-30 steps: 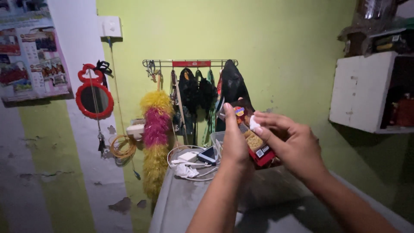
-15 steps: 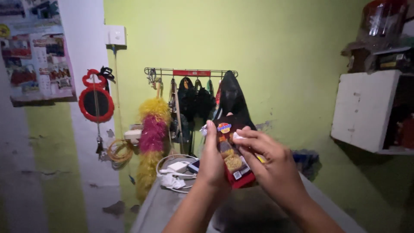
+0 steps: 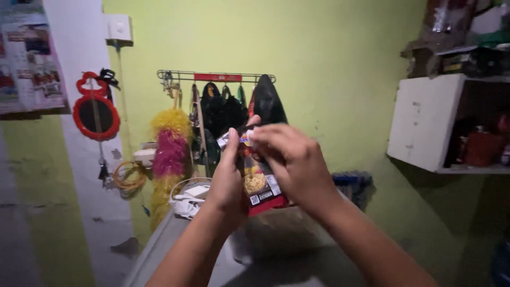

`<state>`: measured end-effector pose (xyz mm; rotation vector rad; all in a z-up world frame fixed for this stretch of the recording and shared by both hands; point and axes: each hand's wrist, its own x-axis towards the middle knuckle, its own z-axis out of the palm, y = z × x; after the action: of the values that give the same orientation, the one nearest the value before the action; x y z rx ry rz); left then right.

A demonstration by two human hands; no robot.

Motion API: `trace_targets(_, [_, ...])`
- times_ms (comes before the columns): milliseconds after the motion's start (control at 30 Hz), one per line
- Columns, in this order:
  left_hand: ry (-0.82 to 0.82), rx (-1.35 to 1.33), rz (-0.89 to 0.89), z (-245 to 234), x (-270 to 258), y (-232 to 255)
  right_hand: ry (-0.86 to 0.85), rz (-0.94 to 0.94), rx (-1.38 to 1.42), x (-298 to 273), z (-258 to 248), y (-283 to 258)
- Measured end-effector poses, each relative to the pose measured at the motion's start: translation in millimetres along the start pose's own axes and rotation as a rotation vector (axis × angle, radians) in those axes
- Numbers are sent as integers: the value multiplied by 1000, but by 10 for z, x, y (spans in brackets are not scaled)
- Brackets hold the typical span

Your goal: Organizing and cleaning various instant food and drink sachets into a plastic storage container.

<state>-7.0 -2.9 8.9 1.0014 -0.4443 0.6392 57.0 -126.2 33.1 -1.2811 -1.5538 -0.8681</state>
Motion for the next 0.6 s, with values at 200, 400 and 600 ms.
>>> trace_targets(200, [62, -2, -26, 7, 28, 30, -58, -257, -48, -57, 70, 101])
trace_targets(400, [78, -37, -45, -88, 83, 4, -19, -165, -32, -228, 79, 306])
trace_targets(600, [143, 172, -194, 201, -82, 79, -41, -148, 38, -347, -12, 98])
